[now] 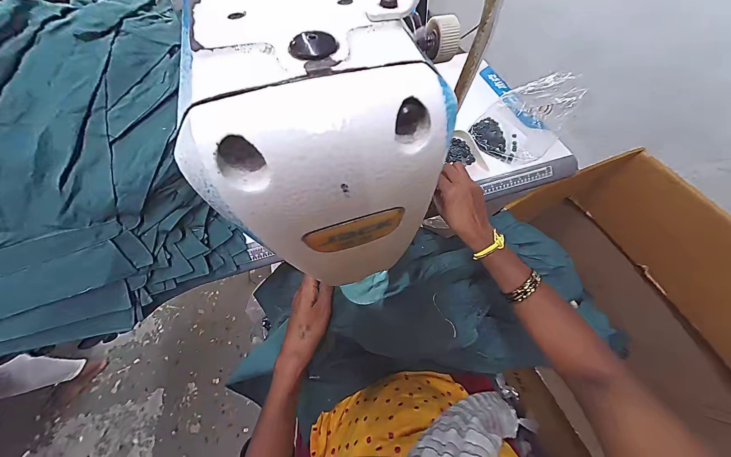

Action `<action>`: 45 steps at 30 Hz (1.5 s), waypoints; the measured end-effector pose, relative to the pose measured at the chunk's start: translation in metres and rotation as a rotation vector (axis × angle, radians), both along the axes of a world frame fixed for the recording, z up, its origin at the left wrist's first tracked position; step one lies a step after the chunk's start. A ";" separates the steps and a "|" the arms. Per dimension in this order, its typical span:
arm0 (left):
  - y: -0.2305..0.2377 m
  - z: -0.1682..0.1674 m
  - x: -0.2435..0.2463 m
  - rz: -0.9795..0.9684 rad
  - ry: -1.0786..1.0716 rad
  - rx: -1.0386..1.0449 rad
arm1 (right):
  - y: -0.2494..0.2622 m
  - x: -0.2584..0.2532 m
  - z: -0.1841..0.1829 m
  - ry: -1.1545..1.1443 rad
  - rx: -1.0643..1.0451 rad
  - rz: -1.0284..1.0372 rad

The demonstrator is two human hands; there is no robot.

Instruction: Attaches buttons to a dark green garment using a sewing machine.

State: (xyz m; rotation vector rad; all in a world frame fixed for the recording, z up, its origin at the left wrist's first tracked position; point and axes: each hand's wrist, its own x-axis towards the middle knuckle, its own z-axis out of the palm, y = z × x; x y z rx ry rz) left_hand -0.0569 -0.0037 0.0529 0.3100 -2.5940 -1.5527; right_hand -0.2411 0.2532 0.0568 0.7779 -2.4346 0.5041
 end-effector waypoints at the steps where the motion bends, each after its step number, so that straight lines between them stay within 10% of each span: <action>1: 0.001 0.000 0.001 -0.005 -0.007 0.011 | 0.002 0.000 0.000 -0.008 0.002 0.002; 15: 0.006 0.013 -0.005 -0.012 0.024 0.006 | 0.004 -0.007 0.007 0.017 0.064 0.077; 22: 0.003 0.027 0.024 -0.108 0.151 -0.233 | 0.004 0.007 0.024 -0.195 -0.328 0.158; 26: -0.001 0.030 0.052 -0.490 0.287 -0.214 | -0.031 0.069 0.041 0.199 -0.162 0.430; 38: 0.007 0.030 0.052 -0.329 0.296 -0.159 | -0.065 0.081 0.043 0.464 0.053 0.612; 42: 0.015 0.032 0.047 -0.327 0.328 -0.174 | -0.068 0.086 0.044 0.274 -0.025 0.563; 45: 0.003 0.039 0.050 -0.189 0.420 -0.087 | -0.058 0.107 0.044 -0.336 -0.245 0.726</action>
